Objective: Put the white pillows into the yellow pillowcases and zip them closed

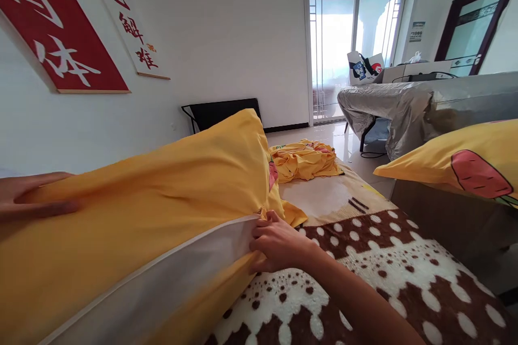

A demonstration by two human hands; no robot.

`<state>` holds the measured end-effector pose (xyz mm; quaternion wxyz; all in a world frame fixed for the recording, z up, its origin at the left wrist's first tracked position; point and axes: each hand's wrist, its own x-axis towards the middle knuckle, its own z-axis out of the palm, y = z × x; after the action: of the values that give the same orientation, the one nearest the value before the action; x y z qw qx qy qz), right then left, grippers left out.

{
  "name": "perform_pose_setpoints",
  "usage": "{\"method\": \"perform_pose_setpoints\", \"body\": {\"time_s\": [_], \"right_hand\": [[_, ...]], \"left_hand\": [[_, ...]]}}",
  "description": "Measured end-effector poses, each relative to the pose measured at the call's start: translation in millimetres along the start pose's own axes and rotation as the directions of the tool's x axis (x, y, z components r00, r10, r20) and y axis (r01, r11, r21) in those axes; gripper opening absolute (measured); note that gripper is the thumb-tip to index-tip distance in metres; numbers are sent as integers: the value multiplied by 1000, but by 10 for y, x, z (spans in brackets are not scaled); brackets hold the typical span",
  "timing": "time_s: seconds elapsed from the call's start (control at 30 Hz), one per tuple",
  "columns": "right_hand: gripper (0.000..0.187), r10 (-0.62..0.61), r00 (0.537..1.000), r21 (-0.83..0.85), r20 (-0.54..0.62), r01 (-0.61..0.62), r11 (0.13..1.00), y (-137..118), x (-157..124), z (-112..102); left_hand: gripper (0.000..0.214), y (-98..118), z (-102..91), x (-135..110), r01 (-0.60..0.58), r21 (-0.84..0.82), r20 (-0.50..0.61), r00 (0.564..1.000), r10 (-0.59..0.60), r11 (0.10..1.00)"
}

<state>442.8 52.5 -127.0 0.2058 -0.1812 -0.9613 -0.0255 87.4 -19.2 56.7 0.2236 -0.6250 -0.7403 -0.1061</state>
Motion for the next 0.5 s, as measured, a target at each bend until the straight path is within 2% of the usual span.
{"method": "perform_pose_setpoints", "body": {"time_s": [0.07,0.1,0.13,0.17,0.2,0.23,0.27,0.3,0.37,0.4,0.43,0.5], "right_hand": [[21,4,1000,-7,30,-4,1000,21,-71,2],[16,15,999,-8,32,-15,1000,18,-97,19],[10,26,999,-7,28,-25,1000,11,-120,44],[6,34,999,-4,20,-34,999,2,-142,72],[3,38,999,-2,11,-38,999,-7,-163,99],[2,40,999,0,5,-40,999,-14,-187,123],[3,42,999,3,1,-42,999,-18,-213,141],[4,47,999,9,-1,-47,999,-19,-242,153],[8,69,998,10,2,-69,998,-11,-304,163],[10,82,997,4,7,-82,997,-3,-335,164],[12,94,996,-6,13,-93,996,8,-364,165],[14,103,994,-21,24,-103,994,34,-410,163]], "left_hand": [[69,116,-171,-35,-158,76,-127,978,167,985],[62,272,-229,-96,-301,123,-197,927,320,946],[50,487,-249,-188,-471,121,-275,830,485,874],[34,747,-220,-307,-634,82,-341,707,620,769],[28,1030,-142,-441,-787,35,-271,585,764,616],[29,1318,-20,-573,-858,1,-239,498,833,514],[27,1589,135,-689,-916,-40,-149,400,904,399],[23,1828,308,-776,-936,-72,-55,348,936,344],[19,2178,650,-842,-934,-83,78,342,936,348],[18,2286,798,-823,-926,-82,117,358,926,368],[19,2354,921,-780,-920,-84,145,368,918,382],[21,2398,1098,-659,-920,-124,165,351,922,373]]}}
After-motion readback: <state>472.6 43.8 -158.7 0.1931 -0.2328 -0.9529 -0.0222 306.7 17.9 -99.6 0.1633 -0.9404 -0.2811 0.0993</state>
